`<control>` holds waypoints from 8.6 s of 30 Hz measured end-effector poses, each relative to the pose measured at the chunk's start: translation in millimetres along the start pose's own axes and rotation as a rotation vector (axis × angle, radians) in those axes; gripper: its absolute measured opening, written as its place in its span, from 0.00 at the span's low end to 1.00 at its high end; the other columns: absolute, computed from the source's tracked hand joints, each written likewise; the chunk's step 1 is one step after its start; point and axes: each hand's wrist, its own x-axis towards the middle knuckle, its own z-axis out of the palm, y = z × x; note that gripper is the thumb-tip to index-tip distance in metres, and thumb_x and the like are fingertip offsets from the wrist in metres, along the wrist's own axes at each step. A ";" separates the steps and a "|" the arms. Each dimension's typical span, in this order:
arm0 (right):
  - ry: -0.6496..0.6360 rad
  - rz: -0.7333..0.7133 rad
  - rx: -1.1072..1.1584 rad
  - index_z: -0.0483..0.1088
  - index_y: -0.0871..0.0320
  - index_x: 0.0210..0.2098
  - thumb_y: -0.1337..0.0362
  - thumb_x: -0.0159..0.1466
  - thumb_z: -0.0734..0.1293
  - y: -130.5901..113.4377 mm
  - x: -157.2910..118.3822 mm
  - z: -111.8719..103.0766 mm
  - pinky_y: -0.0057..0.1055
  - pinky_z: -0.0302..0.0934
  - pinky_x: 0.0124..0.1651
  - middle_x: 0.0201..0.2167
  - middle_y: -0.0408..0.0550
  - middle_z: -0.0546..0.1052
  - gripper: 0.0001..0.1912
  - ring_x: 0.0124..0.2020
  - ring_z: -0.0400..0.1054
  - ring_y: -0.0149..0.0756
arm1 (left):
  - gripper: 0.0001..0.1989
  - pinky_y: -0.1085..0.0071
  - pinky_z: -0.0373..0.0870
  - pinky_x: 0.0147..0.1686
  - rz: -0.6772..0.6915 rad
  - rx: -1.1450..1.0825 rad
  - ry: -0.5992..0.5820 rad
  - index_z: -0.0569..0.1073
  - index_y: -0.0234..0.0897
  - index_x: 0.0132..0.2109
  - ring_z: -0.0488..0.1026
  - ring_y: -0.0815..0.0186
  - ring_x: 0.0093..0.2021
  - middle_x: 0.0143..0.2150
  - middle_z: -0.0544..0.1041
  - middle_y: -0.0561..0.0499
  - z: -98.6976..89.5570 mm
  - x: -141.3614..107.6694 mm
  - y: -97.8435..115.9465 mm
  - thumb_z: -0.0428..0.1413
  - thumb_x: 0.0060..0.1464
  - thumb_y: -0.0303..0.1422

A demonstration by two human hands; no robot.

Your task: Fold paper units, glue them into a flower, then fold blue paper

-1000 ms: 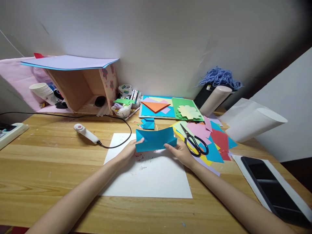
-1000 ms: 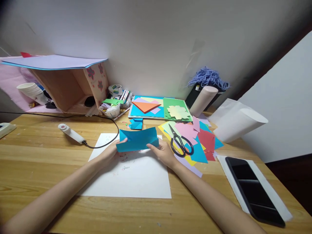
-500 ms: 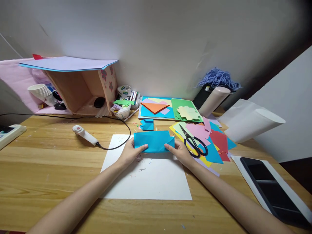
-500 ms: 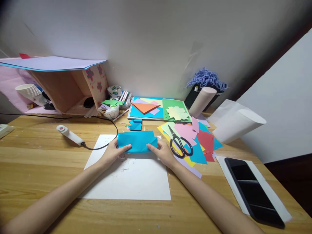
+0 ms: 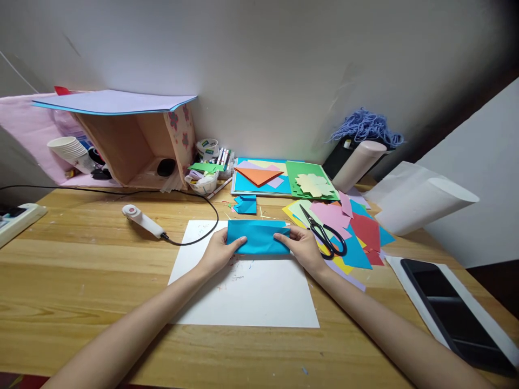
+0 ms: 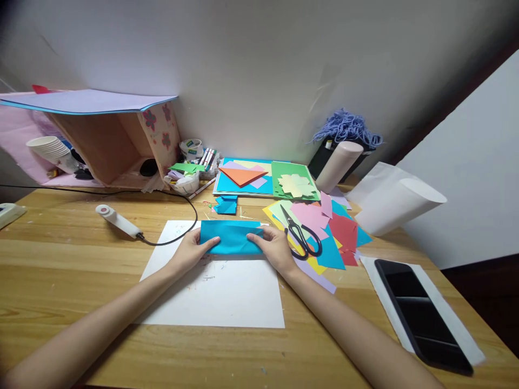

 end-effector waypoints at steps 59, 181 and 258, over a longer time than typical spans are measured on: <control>0.017 -0.019 0.040 0.71 0.61 0.30 0.53 0.52 0.69 0.3 1.5 -1.0 0.25 0.49 0.21 0.19 0.41 0.66 0.16 0.20 0.55 0.27 | 0.18 0.77 0.62 0.15 -0.108 -0.004 0.028 0.67 0.34 0.32 0.70 0.68 0.20 0.20 0.67 0.57 1.8 0.2 -0.6 0.56 0.45 0.47; -0.226 0.309 0.278 0.70 0.66 0.33 0.53 0.49 0.71 -13.2 -18.2 31.0 0.26 0.67 0.25 0.25 0.51 0.77 0.21 0.21 0.71 0.32 | 0.12 0.76 0.59 0.26 0.289 0.294 0.180 0.68 0.35 0.26 0.63 0.70 0.26 0.24 0.69 0.54 15.9 -12.1 -0.7 0.51 0.53 0.38; -0.292 0.079 0.090 0.62 0.61 0.19 0.50 0.54 0.66 -6.5 -13.1 22.6 0.24 0.49 0.25 0.18 0.39 0.61 0.20 0.22 0.53 0.26 | 0.19 0.76 0.55 0.18 0.083 0.091 -0.018 0.67 0.33 0.22 0.59 0.72 0.20 0.19 0.66 0.54 21.9 -14.8 1.1 0.54 0.47 0.45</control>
